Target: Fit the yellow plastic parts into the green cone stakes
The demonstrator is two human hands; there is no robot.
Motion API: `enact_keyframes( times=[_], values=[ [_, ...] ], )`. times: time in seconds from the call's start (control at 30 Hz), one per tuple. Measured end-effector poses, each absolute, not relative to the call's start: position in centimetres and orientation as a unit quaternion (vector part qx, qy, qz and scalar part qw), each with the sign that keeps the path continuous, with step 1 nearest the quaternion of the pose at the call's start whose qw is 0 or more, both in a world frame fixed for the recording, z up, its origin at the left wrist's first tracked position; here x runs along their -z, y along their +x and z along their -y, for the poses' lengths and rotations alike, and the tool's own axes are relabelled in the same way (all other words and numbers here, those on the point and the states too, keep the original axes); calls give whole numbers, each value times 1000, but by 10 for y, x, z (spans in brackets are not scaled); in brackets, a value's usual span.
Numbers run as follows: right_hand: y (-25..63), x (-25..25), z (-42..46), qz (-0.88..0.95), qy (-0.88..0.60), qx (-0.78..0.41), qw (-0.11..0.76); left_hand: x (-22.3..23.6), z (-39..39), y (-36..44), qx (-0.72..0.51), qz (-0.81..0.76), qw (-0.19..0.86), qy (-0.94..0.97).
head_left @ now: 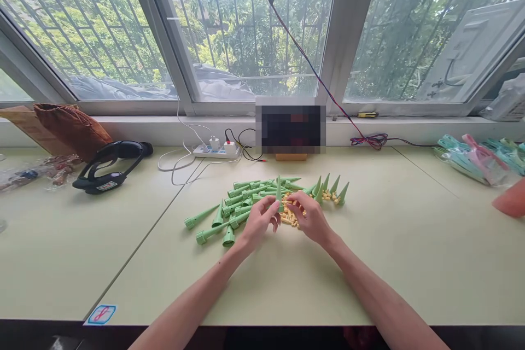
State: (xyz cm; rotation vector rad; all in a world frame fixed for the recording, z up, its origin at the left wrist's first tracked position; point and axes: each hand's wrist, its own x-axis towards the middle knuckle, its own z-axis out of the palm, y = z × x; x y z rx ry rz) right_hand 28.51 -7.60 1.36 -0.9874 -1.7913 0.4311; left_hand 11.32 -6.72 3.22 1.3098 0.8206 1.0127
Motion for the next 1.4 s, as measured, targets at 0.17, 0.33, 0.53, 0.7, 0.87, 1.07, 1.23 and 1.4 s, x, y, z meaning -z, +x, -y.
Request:
enact_keyframes(
  times=[0.17, 0.33, 0.53, 0.7, 0.87, 1.07, 1.23, 1.4],
  values=[
    [286, -13, 75, 737, -411, -181, 505, -34, 68, 114, -430, -355, 597, 576],
    [286, -12, 75, 735, -419, -182, 501, -33, 69, 114, -435, -356, 570, 599],
    [287, -12, 75, 735, -434, -178, 490, -32, 70, 112, -435, -350, 550, 621],
    [287, -14, 75, 739, -440, -171, 480, -30, 70, 112, -432, -344, 550, 626],
    [287, -12, 75, 747, -444, -162, 467, -30, 70, 112, -425, -339, 548, 636],
    [288, -10, 74, 749, -448, -168, 459, -27, 69, 112, -417, -332, 543, 649],
    [287, -8, 74, 746, -452, -183, 454, -29, 70, 113, -415, -339, 546, 644],
    [285, -9, 74, 734, -467, -177, 460, -34, 72, 115, -425, -353, 554, 622]
  ],
)
